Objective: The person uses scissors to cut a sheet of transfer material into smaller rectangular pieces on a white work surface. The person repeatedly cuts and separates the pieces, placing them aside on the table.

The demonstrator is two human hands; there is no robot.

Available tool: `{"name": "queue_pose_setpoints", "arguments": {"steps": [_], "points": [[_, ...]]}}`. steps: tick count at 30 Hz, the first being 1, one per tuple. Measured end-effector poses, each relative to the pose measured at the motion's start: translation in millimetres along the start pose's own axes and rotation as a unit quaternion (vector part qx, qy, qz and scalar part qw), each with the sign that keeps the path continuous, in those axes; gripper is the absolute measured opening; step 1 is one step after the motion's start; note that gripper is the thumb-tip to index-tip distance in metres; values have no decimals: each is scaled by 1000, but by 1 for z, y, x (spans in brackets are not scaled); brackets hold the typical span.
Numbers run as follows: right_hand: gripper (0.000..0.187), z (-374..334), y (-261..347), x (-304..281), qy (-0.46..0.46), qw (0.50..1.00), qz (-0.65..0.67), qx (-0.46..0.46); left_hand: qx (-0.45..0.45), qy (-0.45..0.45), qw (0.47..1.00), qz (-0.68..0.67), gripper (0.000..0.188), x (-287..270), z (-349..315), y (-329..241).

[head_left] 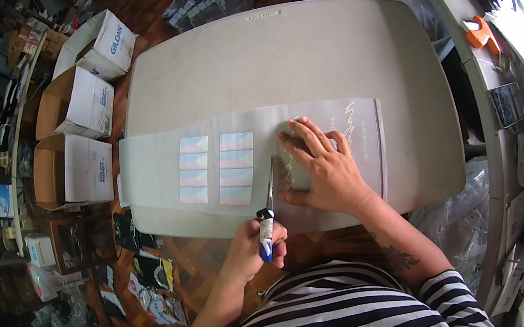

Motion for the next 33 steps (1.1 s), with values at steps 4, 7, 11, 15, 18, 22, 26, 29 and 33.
{"name": "queue_pose_setpoints", "arguments": {"steps": [4,7,11,15,18,22,26,29,33], "points": [[91,0,3,-1,-11,1000,2,-4,-6,-6,1000,5,25,-1,8,-11],[89,0,2,-2,-18,1000,1,-7,-7,-5,1000,-8,22,-1,14,-15],[92,0,1,-1,-17,1000,-9,-8,3,-13,1000,-18,22,2,18,-17],[85,-2,2,-2,-18,1000,-7,-11,6,-16,999,-36,21,2,22,-16],[87,-1,0,2,-9,1000,-27,-7,-17,-7,999,-31,21,1,25,-17],[95,0,-2,6,-8,999,-42,-5,2,-14,1000,-28,21,-3,30,-22],[97,0,-1,5,-17,998,-60,-12,13,-12,1000,-9,22,-5,37,-34],[98,1,1,0,-1,1000,-23,-12,14,-10,1000,1,22,-4,47,-49],[86,0,2,-3,-1,999,-12,-30,16,-5,1000,-2,22,-7,62,-62]]}}
Point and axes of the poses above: each hand's wrist, its own z-axis towards the middle knuckle, its own x-axis out of the palm, y = z × x, the point moved 8 cm from there along z, towards the middle knuckle, and after that the axes turned 12 degrees about y, right-handed, at the moved point
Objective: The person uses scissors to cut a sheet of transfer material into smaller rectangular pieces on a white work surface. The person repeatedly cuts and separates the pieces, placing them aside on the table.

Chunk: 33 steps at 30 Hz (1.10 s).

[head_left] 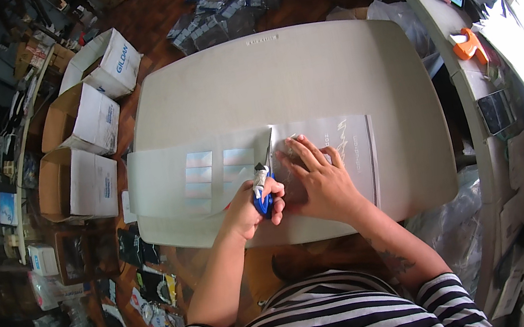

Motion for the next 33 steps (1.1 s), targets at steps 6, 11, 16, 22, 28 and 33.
{"name": "queue_pose_setpoints", "arguments": {"steps": [6,11,16,22,28,33], "points": [[65,-15,-7,-9,52,994,28,-94,1,29,998,-61,23,7,14,-1],[47,-48,-17,-19,170,964,54,-197,4,138,988,-61,27,36,-20,25],[59,-70,-9,-21,-24,999,15,23,-66,66,996,0,24,26,-80,79],[55,-58,-2,-1,49,998,17,-32,-110,-13,965,236,29,2,-132,104],[53,-46,-3,-5,62,995,15,-72,-68,-13,973,218,28,8,-113,115],[52,-45,-4,-5,69,994,16,-80,-45,-20,986,160,30,19,-95,119]]}}
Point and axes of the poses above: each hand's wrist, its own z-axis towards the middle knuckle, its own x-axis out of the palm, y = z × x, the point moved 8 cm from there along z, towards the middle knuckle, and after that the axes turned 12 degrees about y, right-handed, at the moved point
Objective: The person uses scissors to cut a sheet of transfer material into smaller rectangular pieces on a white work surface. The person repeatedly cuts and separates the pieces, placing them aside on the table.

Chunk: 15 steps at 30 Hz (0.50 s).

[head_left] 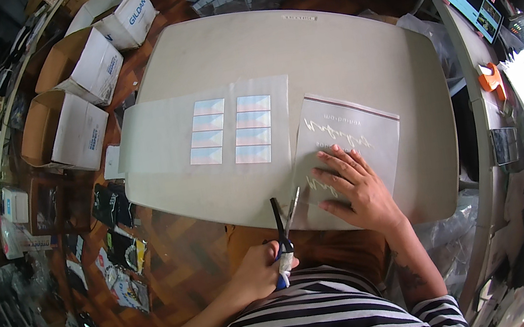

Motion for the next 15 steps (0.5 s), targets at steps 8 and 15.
{"name": "queue_pose_setpoints", "arguments": {"steps": [8,15], "points": [[53,-1,0,0,6,1000,8,-21,21,-4,1000,-16,26,3,0,1],[55,-19,44,28,-5,999,4,43,-21,19,999,-17,19,8,-7,-9]]}}
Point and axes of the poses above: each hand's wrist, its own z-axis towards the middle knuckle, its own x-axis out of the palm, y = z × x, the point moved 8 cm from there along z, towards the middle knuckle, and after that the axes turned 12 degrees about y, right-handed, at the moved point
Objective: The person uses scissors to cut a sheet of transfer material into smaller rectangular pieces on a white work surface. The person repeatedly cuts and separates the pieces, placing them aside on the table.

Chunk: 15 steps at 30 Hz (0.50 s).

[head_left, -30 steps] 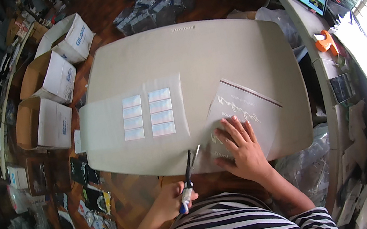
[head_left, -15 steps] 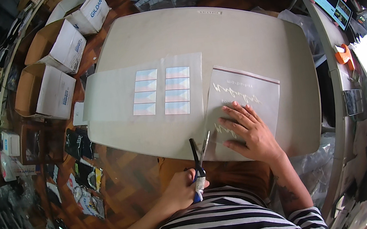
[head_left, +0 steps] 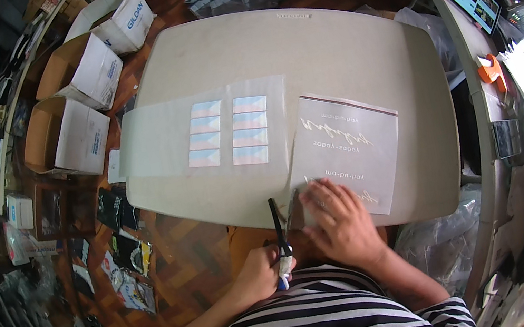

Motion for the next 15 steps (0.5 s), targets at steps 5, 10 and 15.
{"name": "queue_pose_setpoints", "arguments": {"steps": [5,10,15], "points": [[62,-7,5,30,-26,996,-79,12,41,1,999,-4,24,-4,2,-8],[66,-9,4,33,-41,993,-108,1,79,20,993,-81,27,-7,22,-35],[62,-9,4,29,-54,996,-77,-3,76,31,991,-109,26,-12,43,-58]]}}
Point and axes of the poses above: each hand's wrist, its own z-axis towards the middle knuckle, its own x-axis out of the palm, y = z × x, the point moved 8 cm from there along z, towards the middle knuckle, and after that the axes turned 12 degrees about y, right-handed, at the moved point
